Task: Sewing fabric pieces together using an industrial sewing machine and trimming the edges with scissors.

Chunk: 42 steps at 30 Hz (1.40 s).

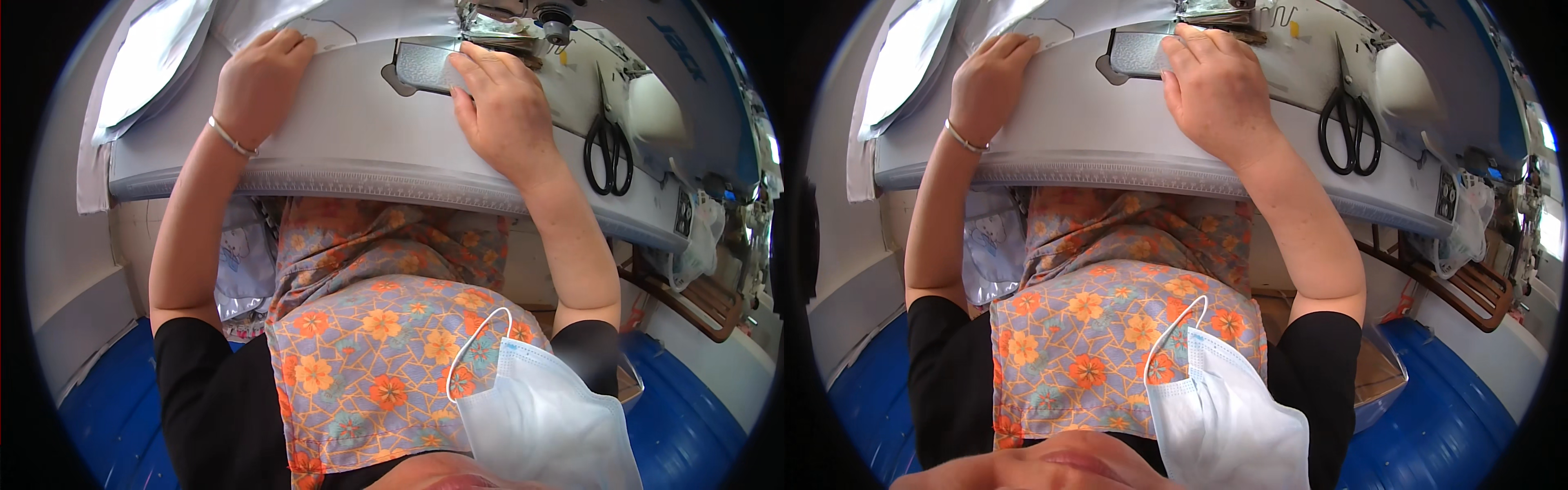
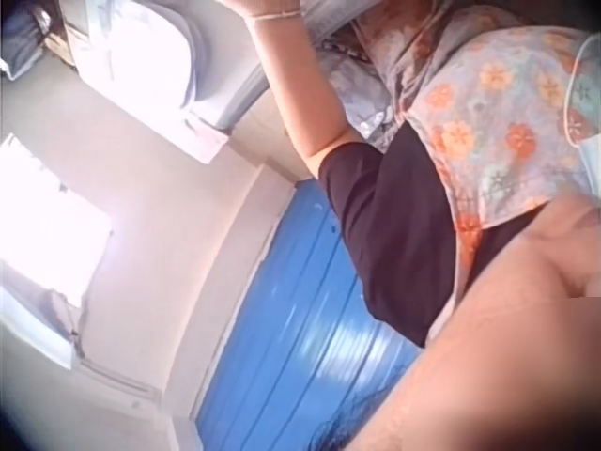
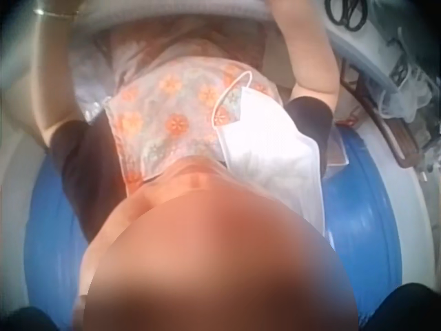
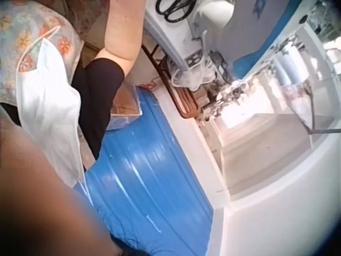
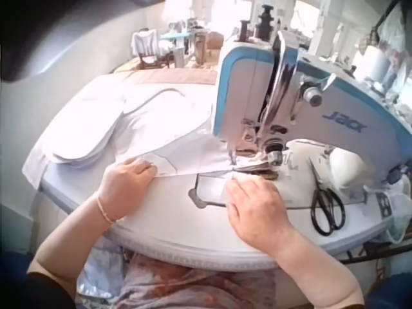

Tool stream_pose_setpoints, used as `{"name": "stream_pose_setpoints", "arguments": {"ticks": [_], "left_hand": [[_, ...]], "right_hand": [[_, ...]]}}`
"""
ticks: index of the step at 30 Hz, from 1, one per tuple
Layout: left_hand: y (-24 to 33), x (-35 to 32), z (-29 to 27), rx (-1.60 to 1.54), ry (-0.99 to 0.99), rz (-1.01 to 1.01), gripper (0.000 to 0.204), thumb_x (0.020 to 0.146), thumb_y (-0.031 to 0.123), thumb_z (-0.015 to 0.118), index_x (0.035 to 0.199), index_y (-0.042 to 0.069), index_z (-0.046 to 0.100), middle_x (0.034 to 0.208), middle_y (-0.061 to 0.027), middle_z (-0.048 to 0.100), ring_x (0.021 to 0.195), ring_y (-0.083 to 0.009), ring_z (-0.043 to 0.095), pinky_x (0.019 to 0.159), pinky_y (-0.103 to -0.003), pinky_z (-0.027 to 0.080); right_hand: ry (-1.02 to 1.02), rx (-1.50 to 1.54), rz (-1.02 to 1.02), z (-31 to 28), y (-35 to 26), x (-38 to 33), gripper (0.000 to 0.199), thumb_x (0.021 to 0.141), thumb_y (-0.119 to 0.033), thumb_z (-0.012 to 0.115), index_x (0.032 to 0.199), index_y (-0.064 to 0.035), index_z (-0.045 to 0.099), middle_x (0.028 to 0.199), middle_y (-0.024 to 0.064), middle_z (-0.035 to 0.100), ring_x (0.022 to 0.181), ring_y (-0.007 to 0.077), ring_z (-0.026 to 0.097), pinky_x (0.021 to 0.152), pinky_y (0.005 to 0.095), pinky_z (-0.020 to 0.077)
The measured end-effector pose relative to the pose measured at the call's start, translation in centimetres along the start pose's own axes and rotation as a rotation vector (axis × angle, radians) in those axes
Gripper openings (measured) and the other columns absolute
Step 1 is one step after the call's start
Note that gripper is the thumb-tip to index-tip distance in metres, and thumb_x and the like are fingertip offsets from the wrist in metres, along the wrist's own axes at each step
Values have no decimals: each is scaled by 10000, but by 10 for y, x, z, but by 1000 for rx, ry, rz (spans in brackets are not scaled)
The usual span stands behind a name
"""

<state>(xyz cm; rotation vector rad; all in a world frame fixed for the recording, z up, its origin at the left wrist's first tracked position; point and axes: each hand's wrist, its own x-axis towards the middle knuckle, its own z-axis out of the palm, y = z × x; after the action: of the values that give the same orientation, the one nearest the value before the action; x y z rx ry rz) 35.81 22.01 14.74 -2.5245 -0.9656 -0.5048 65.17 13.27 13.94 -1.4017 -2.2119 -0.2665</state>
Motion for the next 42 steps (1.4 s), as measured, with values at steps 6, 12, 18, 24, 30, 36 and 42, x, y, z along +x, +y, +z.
{"name": "stream_pose_setpoints", "arguments": {"ticks": [6,12,18,24,30,36,42], "left_hand": [[9,-13,-10,-31,50,-37,188,801,78,609,982,90,662,932,-8,643,921,-203,662,749,-317,569],[55,-19,-69,-146,-435,75,129,780,95,606,908,95,619,910,-49,594,838,-238,634,704,-350,551],[126,-14,-87,-364,-386,411,70,765,171,637,800,111,642,799,-21,593,790,-188,617,698,-306,495],[137,-12,-84,-527,-327,372,73,752,155,645,764,85,633,772,-32,590,754,-192,609,680,-304,486],[142,-32,-87,-679,-229,272,95,723,146,667,764,74,620,736,-31,554,714,-194,597,653,-320,494],[126,-49,-81,-806,-63,79,122,737,110,722,772,69,613,712,-62,549,651,-235,599,574,-364,490],[91,-66,-94,-1095,-9,-501,32,876,11,651,900,-7,664,735,-89,613,649,-177,581,609,-309,476]], "right_hand": [[25,3,7,0,0,-1,339,865,-133,682,1193,-49,676,1234,106,681,1140,279,621,993,415,491],[44,42,56,3,5,-4,337,853,-82,671,1189,-57,676,1235,105,678,1129,284,625,983,406,502],[32,54,-22,2,6,-3,330,817,10,638,1134,-52,702,1186,78,702,1114,270,635,968,389,514],[54,43,9,0,10,-2,324,821,17,627,1130,-45,702,1184,87,704,1121,270,638,975,391,513],[117,24,421,-58,32,-52,320,896,-64,673,1215,-83,681,1141,142,697,1054,305,661,942,386,511],[-47,-109,757,-103,57,-119,444,901,-49,639,1339,-113,615,1158,98,648,993,214,640,916,329,502],[-291,1004,951,-113,7,-100,664,871,40,574,1510,-54,417,904,10,607,752,67,538,621,199,392]]}}
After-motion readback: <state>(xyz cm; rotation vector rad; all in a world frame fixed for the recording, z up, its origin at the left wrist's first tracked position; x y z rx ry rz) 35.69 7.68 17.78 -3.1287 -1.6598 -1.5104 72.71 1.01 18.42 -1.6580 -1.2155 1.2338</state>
